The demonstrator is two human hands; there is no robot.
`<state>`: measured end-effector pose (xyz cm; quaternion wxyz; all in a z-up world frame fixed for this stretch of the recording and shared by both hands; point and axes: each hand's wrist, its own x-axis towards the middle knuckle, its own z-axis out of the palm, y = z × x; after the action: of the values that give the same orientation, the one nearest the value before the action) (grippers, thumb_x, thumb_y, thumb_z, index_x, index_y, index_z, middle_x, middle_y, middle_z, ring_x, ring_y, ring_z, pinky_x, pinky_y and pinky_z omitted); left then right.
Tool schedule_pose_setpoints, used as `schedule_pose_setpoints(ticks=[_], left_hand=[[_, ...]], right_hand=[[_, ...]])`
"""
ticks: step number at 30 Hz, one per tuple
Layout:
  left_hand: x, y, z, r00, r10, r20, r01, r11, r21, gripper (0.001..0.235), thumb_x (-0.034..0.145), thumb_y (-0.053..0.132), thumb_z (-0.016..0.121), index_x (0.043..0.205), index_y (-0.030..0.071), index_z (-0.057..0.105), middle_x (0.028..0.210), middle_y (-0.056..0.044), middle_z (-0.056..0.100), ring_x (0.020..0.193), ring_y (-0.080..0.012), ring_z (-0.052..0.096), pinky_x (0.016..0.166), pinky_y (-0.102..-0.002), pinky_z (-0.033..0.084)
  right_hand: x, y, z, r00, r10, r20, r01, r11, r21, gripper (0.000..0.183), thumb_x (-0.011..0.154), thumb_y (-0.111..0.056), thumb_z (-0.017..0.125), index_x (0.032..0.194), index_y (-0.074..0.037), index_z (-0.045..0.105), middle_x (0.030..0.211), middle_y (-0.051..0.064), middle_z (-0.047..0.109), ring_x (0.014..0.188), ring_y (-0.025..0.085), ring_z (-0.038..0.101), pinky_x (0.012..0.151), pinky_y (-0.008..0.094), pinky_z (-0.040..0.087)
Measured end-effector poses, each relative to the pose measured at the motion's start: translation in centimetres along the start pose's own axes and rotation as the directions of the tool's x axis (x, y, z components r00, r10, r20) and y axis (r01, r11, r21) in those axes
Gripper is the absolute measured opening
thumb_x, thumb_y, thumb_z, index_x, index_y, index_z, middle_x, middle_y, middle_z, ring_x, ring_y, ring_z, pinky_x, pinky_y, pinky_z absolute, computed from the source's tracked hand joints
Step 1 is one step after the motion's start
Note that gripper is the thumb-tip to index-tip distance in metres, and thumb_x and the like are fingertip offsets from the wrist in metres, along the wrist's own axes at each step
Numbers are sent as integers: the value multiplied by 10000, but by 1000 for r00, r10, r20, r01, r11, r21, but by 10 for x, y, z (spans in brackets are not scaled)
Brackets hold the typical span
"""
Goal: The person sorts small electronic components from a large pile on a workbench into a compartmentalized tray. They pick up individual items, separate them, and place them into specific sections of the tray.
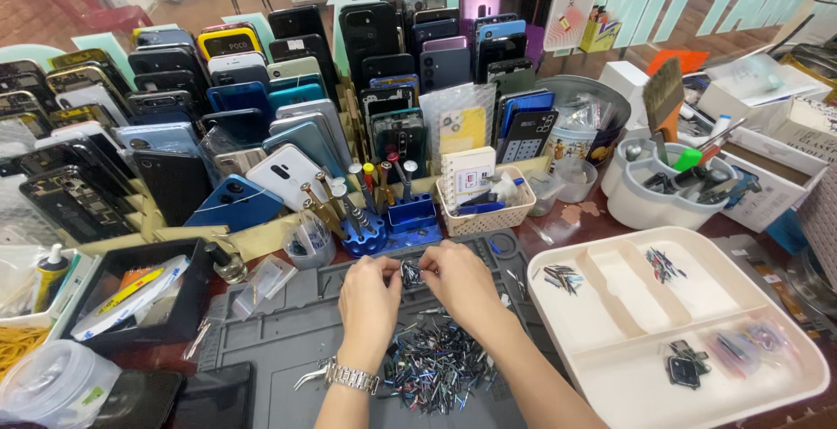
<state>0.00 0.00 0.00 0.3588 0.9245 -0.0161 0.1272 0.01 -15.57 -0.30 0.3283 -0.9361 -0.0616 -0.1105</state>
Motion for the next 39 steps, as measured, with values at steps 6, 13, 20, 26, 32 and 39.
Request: schedule_pose_setpoints(ticks=[6, 13, 20, 26, 32, 39], left_hand=[[5, -4, 11, 994, 90, -54, -89, 996, 29, 90, 811, 135, 742, 872, 72, 764, 901, -105, 696, 981, -315, 651, 823, -460, 521], [9, -9, 14, 996, 79, -41, -79, 997, 11, 117, 818, 130, 715, 903, 73, 772, 903, -111, 707, 968, -325, 656, 820, -466, 523], [12, -12, 15, 998, 40, -43, -43, 997, -58, 145, 845, 141, 684, 932, 68, 775, 928, -115, 725, 941, -331, 670, 818, -475, 521], [13, -9, 14, 1000, 17, -18, -17, 999, -36, 142, 847, 155, 689, 925, 80, 780, 907, -113, 719, 951, -323, 664, 826, -470, 520], [12, -7, 9, 997, 45, -61, -50, 996, -79, 152, 846, 169, 699, 920, 65, 782, 887, -121, 725, 934, -328, 672, 802, -461, 523], [19, -10, 16, 987, -147, 70, 163, 899, -406, 220, 895, 224, 700, 997, 52, 794, 832, -138, 798, 751, -212, 784, 708, -332, 576]], right_hand=[[12, -11, 11, 1000, -29, -7, 28, 993, -114, 185, 767, -162, 802, 895, -44, 740, 946, 135, 685, 993, 337, 644, 833, 468, 520], [18, -13, 20, 999, -19, -31, 16, 995, -97, 162, 792, -181, 766, 877, -49, 729, 967, 131, 695, 997, 337, 647, 839, 473, 523], [16, -16, 25, 998, -13, -61, 9, 997, -78, 129, 800, -149, 727, 866, -42, 699, 925, 133, 693, 984, 339, 653, 832, 475, 521], [17, -19, 25, 999, 16, -42, -18, 999, -50, 135, 812, -163, 717, 849, -39, 679, 904, 133, 689, 948, 339, 663, 815, 471, 520], [18, -17, 24, 995, 84, -55, -83, 996, 22, 173, 817, -190, 718, 838, -23, 678, 887, 138, 706, 879, 341, 683, 774, 462, 533], [25, -14, 16, 982, 183, -56, -164, 954, 249, 218, 811, -226, 738, 860, -16, 704, 780, 112, 753, 727, 242, 744, 692, 372, 571]])
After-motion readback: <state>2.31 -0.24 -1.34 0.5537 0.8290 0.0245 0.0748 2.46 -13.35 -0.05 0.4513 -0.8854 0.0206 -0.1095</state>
